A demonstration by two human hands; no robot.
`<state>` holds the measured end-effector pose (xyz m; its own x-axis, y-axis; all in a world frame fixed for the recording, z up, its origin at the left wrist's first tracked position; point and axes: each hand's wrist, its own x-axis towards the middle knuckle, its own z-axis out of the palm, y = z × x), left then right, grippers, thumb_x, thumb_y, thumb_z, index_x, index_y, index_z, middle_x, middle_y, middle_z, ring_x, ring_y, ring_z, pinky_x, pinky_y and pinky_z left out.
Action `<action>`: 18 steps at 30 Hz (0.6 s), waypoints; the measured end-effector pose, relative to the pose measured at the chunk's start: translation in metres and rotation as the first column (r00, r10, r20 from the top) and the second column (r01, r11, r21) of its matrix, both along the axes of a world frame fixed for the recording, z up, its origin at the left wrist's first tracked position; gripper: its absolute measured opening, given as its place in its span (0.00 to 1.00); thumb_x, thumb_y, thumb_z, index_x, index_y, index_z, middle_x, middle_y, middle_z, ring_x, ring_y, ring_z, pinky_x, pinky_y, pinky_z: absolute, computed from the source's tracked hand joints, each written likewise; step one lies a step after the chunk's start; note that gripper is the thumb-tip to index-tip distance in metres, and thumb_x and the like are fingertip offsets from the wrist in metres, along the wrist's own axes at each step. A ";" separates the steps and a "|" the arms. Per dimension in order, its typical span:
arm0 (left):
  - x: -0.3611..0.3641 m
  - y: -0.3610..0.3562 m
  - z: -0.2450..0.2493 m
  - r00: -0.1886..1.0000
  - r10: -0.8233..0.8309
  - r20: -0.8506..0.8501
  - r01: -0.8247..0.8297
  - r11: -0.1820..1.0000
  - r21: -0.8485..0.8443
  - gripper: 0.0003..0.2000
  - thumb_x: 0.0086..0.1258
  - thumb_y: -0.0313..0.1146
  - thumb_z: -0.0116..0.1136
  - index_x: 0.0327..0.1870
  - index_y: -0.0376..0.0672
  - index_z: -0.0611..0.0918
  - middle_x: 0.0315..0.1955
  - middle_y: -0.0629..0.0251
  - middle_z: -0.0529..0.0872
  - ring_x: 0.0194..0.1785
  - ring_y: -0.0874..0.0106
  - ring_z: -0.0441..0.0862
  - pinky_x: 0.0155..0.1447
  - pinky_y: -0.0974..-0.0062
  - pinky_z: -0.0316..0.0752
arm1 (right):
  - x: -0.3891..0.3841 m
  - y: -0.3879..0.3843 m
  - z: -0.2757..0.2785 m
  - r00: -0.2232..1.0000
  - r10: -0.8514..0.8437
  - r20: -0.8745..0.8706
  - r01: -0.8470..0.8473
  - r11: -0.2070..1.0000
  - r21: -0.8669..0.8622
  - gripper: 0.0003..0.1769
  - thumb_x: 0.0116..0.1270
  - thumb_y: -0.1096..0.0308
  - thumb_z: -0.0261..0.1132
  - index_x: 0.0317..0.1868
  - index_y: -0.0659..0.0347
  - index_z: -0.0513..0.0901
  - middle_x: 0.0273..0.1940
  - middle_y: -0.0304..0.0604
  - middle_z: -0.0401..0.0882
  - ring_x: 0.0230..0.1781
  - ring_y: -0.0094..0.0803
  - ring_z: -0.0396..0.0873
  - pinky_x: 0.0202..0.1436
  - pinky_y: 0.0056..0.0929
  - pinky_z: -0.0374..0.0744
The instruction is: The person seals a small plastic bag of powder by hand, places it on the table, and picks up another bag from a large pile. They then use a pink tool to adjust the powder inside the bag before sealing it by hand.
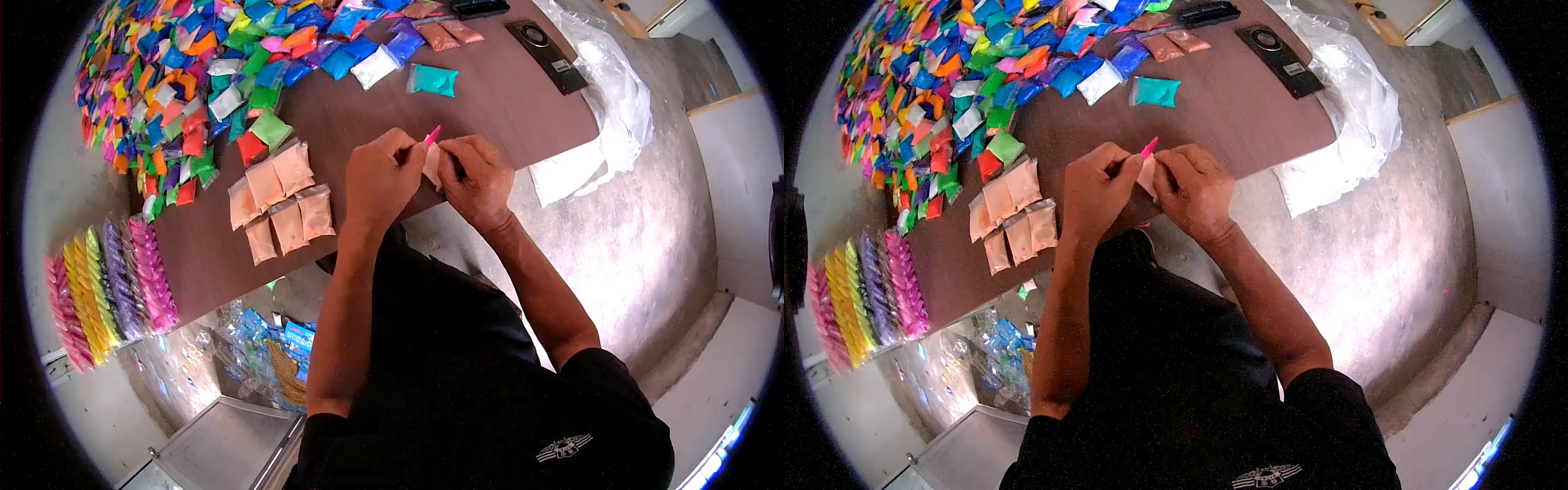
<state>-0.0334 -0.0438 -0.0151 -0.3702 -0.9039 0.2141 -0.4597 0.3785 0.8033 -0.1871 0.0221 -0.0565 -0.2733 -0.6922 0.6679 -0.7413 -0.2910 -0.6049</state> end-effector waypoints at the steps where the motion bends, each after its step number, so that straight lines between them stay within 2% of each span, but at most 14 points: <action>1: 0.000 -0.002 -0.001 1.000 0.000 -0.001 0.000 1.000 -0.001 0.10 0.72 0.32 0.70 0.34 0.32 0.85 0.24 0.58 0.86 0.28 0.76 0.81 0.34 0.70 0.75 | -0.001 0.000 0.000 1.000 0.000 0.004 0.000 1.000 0.018 0.08 0.59 0.77 0.74 0.41 0.60 0.89 0.38 0.44 0.88 0.37 0.43 0.88 0.40 0.38 0.85; 4: -0.001 -0.010 -0.005 1.000 0.000 0.018 0.000 1.000 -0.005 0.11 0.71 0.32 0.70 0.34 0.32 0.85 0.24 0.57 0.86 0.27 0.74 0.81 0.34 0.69 0.75 | -0.002 -0.002 -0.004 1.000 0.003 0.013 -0.003 1.000 -0.014 0.09 0.59 0.77 0.74 0.41 0.60 0.89 0.38 0.44 0.88 0.37 0.42 0.88 0.41 0.38 0.86; 6: 0.001 -0.016 -0.007 0.992 0.009 0.126 -0.003 0.999 -0.049 0.11 0.70 0.33 0.70 0.33 0.32 0.85 0.24 0.56 0.86 0.27 0.72 0.82 0.34 0.67 0.75 | -0.001 -0.002 -0.005 1.000 -0.003 0.008 0.003 1.000 -0.018 0.09 0.59 0.77 0.74 0.41 0.60 0.89 0.38 0.44 0.87 0.37 0.42 0.88 0.41 0.38 0.85; 7: 0.001 -0.018 -0.010 0.992 0.009 0.126 -0.003 0.999 -0.049 0.11 0.70 0.33 0.70 0.33 0.32 0.85 0.24 0.56 0.86 0.27 0.72 0.82 0.34 0.67 0.75 | -0.001 -0.002 -0.005 1.000 -0.008 0.002 0.008 1.000 -0.022 0.09 0.59 0.77 0.74 0.41 0.60 0.89 0.38 0.44 0.87 0.37 0.42 0.88 0.40 0.38 0.85; 13: 0.000 -0.012 0.001 0.992 0.064 0.111 -0.059 0.997 -0.050 0.11 0.70 0.32 0.69 0.33 0.32 0.86 0.24 0.56 0.86 0.27 0.72 0.82 0.35 0.69 0.76 | -0.002 -0.002 -0.003 1.000 0.007 0.011 -0.007 1.000 -0.011 0.09 0.60 0.77 0.74 0.41 0.59 0.89 0.38 0.44 0.87 0.36 0.42 0.88 0.39 0.38 0.85; 15: -0.003 0.001 0.007 0.999 0.011 -0.049 -0.008 0.999 0.049 0.10 0.71 0.31 0.69 0.33 0.32 0.85 0.24 0.57 0.86 0.27 0.74 0.81 0.35 0.71 0.75 | 0.000 -0.001 -0.003 1.000 -0.001 0.008 0.001 1.000 -0.005 0.09 0.60 0.77 0.75 0.41 0.59 0.89 0.38 0.44 0.87 0.36 0.42 0.88 0.39 0.38 0.85; 18: -0.004 0.009 0.000 1.000 -0.004 -0.028 0.005 1.000 0.021 0.10 0.73 0.30 0.69 0.34 0.32 0.85 0.23 0.57 0.85 0.26 0.76 0.80 0.34 0.72 0.75 | 0.000 -0.002 -0.004 1.000 -0.001 0.007 0.001 1.000 -0.009 0.09 0.60 0.77 0.75 0.41 0.60 0.89 0.38 0.44 0.87 0.36 0.43 0.88 0.39 0.38 0.85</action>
